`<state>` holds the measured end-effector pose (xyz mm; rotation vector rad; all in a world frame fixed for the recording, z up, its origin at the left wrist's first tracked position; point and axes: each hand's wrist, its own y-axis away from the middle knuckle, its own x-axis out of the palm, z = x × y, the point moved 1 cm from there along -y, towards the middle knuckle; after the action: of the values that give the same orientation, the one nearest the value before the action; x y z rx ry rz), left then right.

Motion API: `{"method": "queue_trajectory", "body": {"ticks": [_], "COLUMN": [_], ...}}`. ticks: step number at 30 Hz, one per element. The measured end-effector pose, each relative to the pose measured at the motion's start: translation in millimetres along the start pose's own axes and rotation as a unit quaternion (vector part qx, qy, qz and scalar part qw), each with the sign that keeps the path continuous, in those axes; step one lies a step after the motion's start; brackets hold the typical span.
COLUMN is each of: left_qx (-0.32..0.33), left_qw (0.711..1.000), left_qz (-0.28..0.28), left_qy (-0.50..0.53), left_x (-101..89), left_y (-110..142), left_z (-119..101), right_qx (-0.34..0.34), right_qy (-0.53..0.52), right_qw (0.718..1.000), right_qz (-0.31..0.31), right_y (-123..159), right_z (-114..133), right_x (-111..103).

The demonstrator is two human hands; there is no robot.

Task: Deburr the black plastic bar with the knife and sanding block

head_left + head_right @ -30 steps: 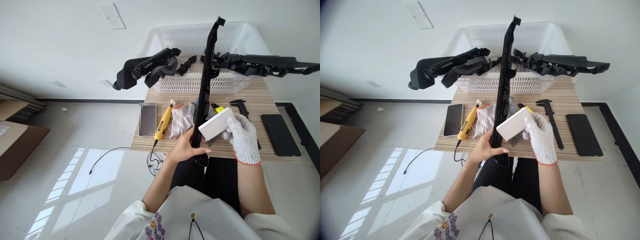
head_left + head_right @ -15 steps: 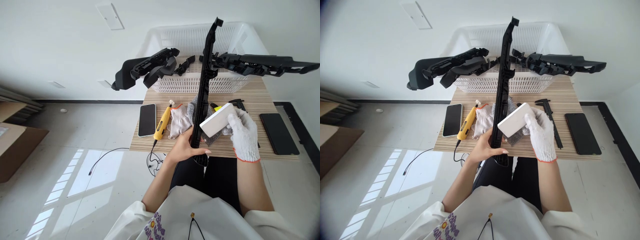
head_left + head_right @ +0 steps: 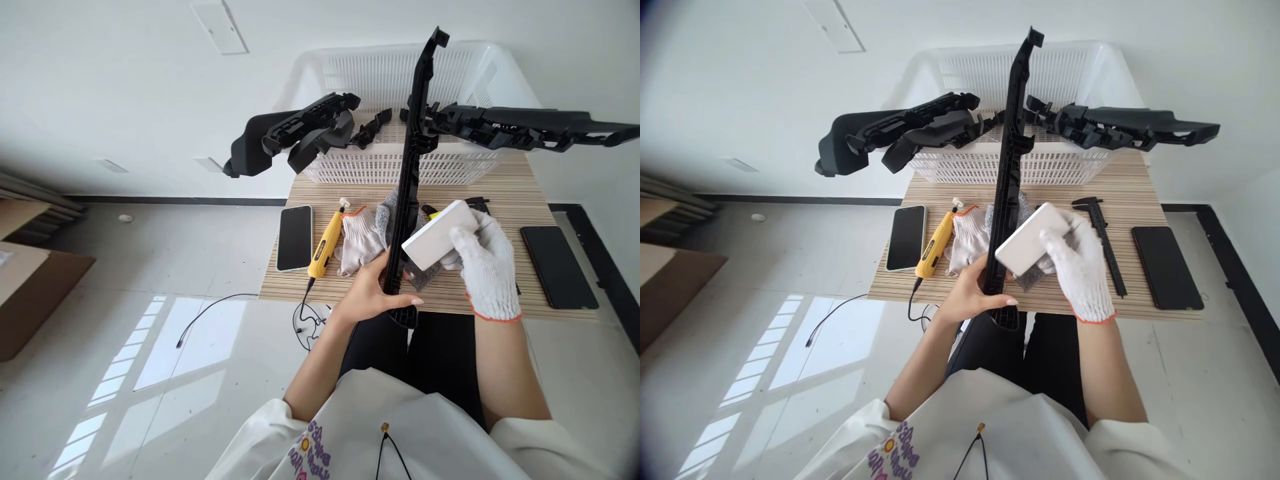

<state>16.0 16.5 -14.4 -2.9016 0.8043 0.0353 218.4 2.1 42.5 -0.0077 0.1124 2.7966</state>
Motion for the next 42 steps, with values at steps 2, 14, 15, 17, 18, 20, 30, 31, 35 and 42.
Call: {"method": "queue_trajectory", "body": {"ticks": [2, 14, 15, 17, 18, 20, 30, 31, 35, 42], "left_qx": [0.01, 0.038, 0.035, 0.03, 0.034, 0.04, 0.042, 0.041, 0.046, 0.05], "left_qw": [1.0, 0.999, 0.999, 0.999, 0.999, 0.999, 0.999, 0.999, 0.999, 0.998], "left_qz": [0.003, -0.002, -0.004, -0.004, -0.009, -0.008, -0.006, -0.003, -0.009, -0.021], "left_qy": [0.005, 0.032, 0.026, 0.014, 0.014, 0.017, 0.021, 0.02, 0.026, -0.035], "left_x": [0.0, 0.3, 0.4, 0.5, 0.4, 0.1, 0.6, 0.9, 0.7, -3.9], "left_y": [-0.3, -1.2, -1.3, -1.3, -1.3, -1.1, -0.6, -0.5, 0.6, -0.4], "left_z": [-0.5, 1.5, 1.2, 0.9, 0.7, 0.7, 3.5, 3.9, 4.9, 3.1], "right_qx": [0.022, 0.007, 0.005, 0.02, 0.025, 0.008, -0.022, -0.017, -0.007, -0.018], "right_qy": [0.017, 0.034, 0.036, 0.059, 0.068, 0.063, -0.008, -0.012, -0.024, 0.049], "right_qw": [0.998, 0.998, 0.998, 0.994, 0.992, 0.996, 0.999, 1.0, 1.0, 0.983], "right_qz": [0.052, 0.058, 0.053, 0.09, 0.101, 0.055, -0.026, -0.013, 0.012, 0.176], "right_y": [-0.1, 1.2, 1.6, 2.1, 2.1, 1.1, 0.3, 0.3, 0.7, 0.0], "right_z": [-0.6, 1.3, 1.8, 1.9, 1.6, 0.8, -7.7, -8.2, -7.2, -12.4], "right_x": [2.0, 3.0, 2.6, 3.1, 3.4, 3.4, 12.7, 13.4, 13.3, 12.8]}}
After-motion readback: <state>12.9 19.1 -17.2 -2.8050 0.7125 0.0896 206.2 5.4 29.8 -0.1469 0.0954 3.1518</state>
